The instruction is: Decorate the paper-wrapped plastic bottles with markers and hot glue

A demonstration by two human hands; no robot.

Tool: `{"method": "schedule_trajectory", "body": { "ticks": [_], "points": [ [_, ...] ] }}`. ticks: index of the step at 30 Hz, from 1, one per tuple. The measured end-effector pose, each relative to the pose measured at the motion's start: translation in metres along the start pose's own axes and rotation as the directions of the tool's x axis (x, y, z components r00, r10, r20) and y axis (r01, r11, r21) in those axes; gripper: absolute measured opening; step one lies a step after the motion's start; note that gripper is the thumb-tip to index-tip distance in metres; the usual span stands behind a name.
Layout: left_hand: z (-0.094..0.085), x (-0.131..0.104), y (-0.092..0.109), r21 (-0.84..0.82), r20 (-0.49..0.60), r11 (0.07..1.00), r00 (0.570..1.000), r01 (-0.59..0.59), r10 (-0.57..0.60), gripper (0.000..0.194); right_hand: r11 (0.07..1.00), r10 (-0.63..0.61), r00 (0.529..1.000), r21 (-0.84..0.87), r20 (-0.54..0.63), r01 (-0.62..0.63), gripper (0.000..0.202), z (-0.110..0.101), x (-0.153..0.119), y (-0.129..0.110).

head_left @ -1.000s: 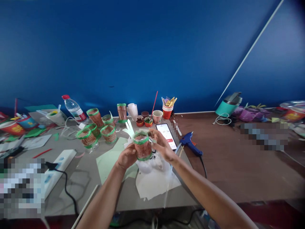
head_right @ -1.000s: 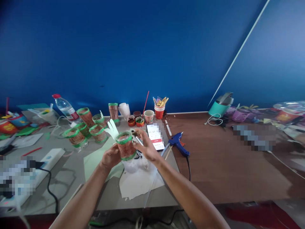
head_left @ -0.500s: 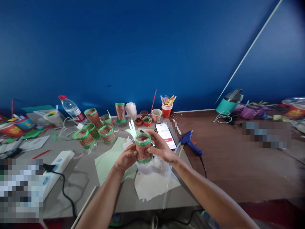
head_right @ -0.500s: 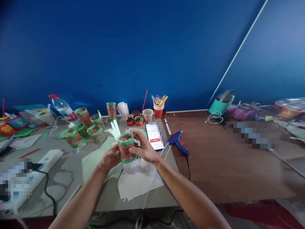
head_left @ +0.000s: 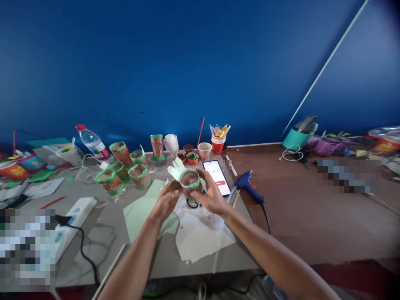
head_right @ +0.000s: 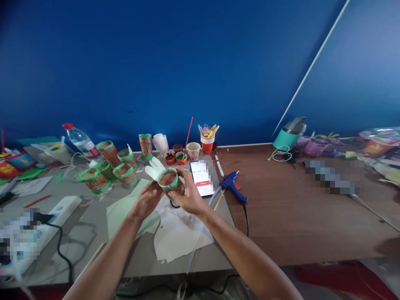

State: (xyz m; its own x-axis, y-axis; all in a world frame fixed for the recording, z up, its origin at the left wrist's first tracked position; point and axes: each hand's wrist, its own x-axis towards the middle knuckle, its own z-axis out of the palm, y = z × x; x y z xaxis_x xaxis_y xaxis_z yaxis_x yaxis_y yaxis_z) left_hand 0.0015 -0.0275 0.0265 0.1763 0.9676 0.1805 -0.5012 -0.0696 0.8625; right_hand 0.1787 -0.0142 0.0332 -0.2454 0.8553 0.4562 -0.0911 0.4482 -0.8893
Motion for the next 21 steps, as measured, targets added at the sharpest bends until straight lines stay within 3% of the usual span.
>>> {"method": "schedule_trajectory", "body": {
  "ticks": [13, 21],
  "points": [
    [0.0030, -0.0012, 0.0019, -0.044, -0.016, 0.997, 0.998, -0.055, 0.055, 0.044, 0.957, -0.165, 0.986, -0.246, -0.012, 0.157, 0.069, 0.0011, 0.0017, 0.0010],
    [0.0056, -0.0016, 0.0027, -0.035, -0.019, 0.998, 0.998, -0.055, 0.054, 0.042, 0.941, -0.154, 0.987, -0.309, -0.038, 0.135, 0.069, 0.0038, 0.0010, 0.0013]
  ]
}}
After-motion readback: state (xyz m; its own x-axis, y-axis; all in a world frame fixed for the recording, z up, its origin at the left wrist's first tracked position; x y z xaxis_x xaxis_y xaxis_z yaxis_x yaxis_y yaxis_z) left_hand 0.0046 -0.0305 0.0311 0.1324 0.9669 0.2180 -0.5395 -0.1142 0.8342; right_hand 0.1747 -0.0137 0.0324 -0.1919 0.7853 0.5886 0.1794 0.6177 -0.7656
